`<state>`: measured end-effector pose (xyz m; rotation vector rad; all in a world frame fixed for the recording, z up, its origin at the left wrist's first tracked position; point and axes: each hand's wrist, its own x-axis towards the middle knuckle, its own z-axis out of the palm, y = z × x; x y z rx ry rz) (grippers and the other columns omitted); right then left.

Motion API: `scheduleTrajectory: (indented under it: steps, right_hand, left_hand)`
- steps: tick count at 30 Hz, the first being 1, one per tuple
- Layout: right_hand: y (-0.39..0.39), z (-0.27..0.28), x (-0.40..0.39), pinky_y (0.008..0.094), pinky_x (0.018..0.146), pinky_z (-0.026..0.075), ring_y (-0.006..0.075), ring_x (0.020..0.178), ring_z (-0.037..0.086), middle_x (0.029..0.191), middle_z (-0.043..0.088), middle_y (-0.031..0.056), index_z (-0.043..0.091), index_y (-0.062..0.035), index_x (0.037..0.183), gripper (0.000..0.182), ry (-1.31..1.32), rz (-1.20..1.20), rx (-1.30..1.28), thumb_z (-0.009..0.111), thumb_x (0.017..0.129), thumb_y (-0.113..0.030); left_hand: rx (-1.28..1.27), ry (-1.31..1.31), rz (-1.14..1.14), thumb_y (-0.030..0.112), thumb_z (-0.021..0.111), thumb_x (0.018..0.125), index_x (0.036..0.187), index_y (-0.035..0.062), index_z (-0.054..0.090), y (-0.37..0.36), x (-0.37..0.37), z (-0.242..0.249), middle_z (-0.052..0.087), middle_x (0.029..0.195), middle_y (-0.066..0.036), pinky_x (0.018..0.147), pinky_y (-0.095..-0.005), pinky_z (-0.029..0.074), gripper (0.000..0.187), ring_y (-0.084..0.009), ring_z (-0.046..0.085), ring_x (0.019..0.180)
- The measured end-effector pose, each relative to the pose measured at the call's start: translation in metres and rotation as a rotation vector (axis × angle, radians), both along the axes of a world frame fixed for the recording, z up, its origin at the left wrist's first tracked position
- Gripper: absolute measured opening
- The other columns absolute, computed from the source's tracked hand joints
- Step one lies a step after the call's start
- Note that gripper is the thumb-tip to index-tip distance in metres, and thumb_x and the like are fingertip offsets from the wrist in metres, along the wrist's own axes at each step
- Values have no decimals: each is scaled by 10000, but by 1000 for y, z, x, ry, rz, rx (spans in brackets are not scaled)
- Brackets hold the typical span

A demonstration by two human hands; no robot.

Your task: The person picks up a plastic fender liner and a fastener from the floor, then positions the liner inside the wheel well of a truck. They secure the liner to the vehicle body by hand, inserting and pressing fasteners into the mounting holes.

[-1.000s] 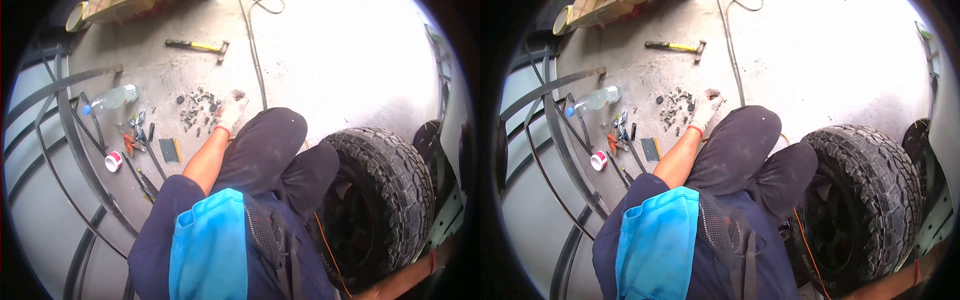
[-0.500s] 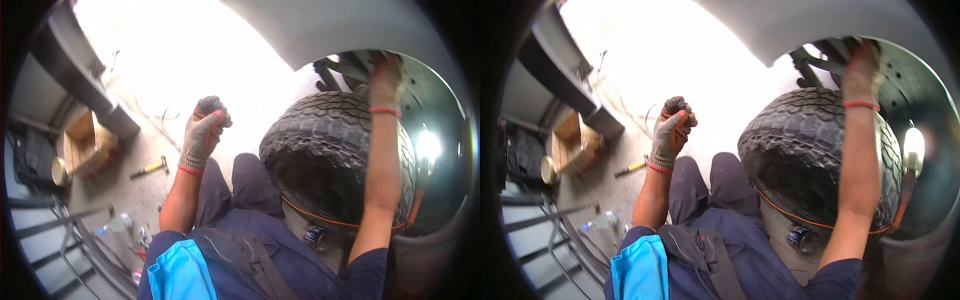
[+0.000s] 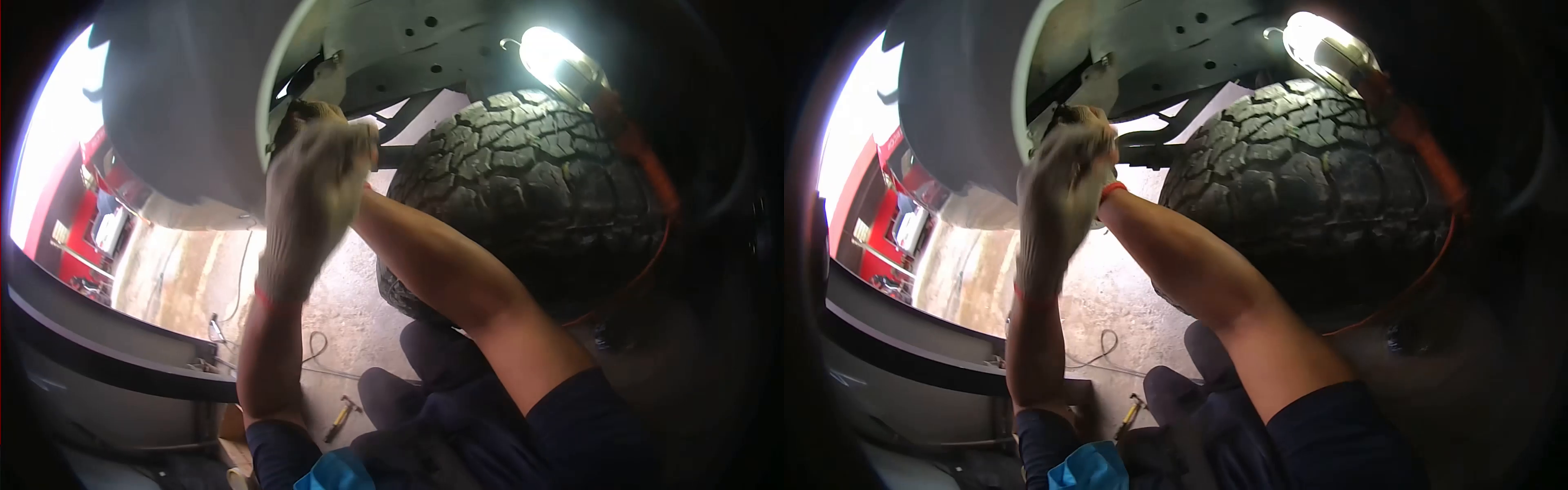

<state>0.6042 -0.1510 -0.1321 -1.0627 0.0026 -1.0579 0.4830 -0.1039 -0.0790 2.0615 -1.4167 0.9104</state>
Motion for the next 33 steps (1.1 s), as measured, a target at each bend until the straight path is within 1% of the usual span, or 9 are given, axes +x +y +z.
scheduleTrajectory:
  steps: [4,8,11,16,18,22,24,26,33]
  right_hand:
    - [-20,-7,23,393,840,507,337,991,685,1056,710,189,702,-59,1090,313,99,251,224,624,958,-331]
    - [-32,-12,44,386,836,508,362,995,690,1034,719,236,685,8,1075,497,150,301,184,648,906,-458]
    - [-40,-6,47,390,854,505,386,1033,679,1072,714,249,683,10,1070,539,92,452,420,668,868,-490]
    - [-59,9,48,430,992,480,397,1153,632,1270,648,248,588,-27,1276,591,636,258,434,594,891,-476]
    - [-70,11,39,450,1082,423,396,1322,517,1401,538,278,506,-36,1409,756,847,135,311,497,910,-603]
    - [-70,-26,98,464,1140,348,427,1323,507,1401,521,308,422,-11,1486,925,541,409,57,306,936,-745]
    - [-59,-34,104,480,1118,364,450,1301,510,1396,524,302,468,-26,1443,848,538,422,150,235,986,-700]
    - [-60,-37,107,483,1089,385,462,1272,521,1365,547,296,515,-49,1384,777,484,158,-81,178,1022,-647]
    - [-67,-30,121,459,1089,389,473,1286,515,1368,558,300,533,-3,1339,762,416,288,116,321,985,-643]
  left_hand:
    - [302,-123,531,101,683,861,1103,27,696,-67,66,27,706,1061,-198,860,-424,542,253,-372,694,970]
    - [365,-67,661,135,699,850,1119,26,692,-79,149,33,702,1100,-206,897,-467,532,290,-401,669,1037]
    - [361,35,875,137,704,843,1129,45,696,-86,157,40,701,1112,-217,931,-472,526,301,-409,656,1079]
    - [363,14,849,152,679,862,1126,78,703,-86,143,42,702,1108,-212,922,-486,526,276,-413,661,1060]
    - [348,2,874,167,670,872,1123,82,703,-87,130,43,699,1107,-217,917,-491,526,267,-415,661,1054]
    - [330,-7,850,201,650,891,1084,50,694,-82,126,44,692,1068,-235,884,-507,524,249,-430,654,1023]
    - [362,7,848,207,646,895,1072,43,692,-82,129,37,690,1055,-237,874,-512,522,246,-435,652,1010]
    - [326,-50,781,200,646,897,1053,40,688,-81,133,38,691,1035,-235,854,-519,521,228,-440,654,991]
    - [315,-42,827,190,637,910,1054,19,677,-85,129,41,694,1022,-233,844,-506,525,228,-439,654,996]
